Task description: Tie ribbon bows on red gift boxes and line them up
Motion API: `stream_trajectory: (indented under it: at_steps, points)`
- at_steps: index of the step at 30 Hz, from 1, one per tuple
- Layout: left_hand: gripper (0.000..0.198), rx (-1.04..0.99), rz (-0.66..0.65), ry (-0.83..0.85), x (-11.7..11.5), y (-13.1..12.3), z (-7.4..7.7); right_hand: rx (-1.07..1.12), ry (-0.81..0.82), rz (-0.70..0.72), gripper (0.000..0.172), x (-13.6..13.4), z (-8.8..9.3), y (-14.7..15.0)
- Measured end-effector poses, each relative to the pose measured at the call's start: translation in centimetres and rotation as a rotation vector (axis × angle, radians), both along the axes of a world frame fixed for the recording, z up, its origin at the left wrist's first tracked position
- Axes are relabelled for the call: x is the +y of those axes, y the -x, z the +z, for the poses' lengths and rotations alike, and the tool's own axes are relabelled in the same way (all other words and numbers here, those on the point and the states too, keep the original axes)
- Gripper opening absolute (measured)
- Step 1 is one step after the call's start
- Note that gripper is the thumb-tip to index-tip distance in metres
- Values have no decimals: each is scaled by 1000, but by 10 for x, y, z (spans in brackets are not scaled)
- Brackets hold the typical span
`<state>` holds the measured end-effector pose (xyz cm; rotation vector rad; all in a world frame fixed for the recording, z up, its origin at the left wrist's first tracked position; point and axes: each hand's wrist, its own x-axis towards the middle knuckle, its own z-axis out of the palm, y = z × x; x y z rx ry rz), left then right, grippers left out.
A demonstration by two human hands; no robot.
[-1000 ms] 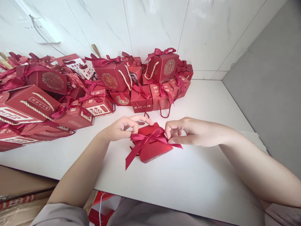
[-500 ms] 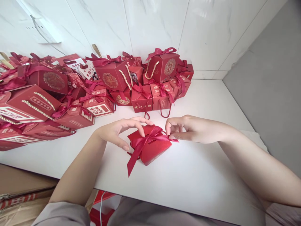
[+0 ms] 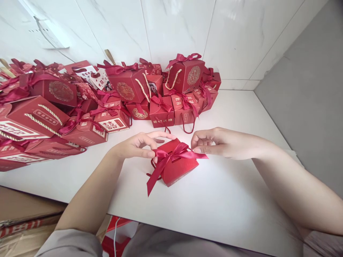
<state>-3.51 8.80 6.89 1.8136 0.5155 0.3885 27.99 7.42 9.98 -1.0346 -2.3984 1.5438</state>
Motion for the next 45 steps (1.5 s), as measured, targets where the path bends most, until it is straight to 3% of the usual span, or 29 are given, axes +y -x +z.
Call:
stream_trajectory:
  at_steps: [6, 8, 11, 14, 24, 31, 45]
  points:
    - [39, -21, 82, 53, -1, -3, -5, -57, -42, 65, 36, -10, -4, 8]
    - [40, -27, 126, 50, -3, -5, -6, 10, -171, 81, 26, -14, -5, 11]
    - [43, -88, 224, 7, -5, -8, -8, 109, -379, -10, 6, -18, -5, 15]
    - [43, -154, 325, -75, -7, -10, -10, 186, -512, -58, 9, -20, -3, 16]
    - [42, -275, 309, -58, -4, -13, -21, 215, -767, 137, 20, -17, -9, 16]
    - [42, -208, 378, 44, -2, -13, -29, 30, -1012, 259, 27, -20, -5, 17]
    - [20, -395, 284, 172, -5, -15, -28, 20, -785, 185, 16, -18, -7, 12]
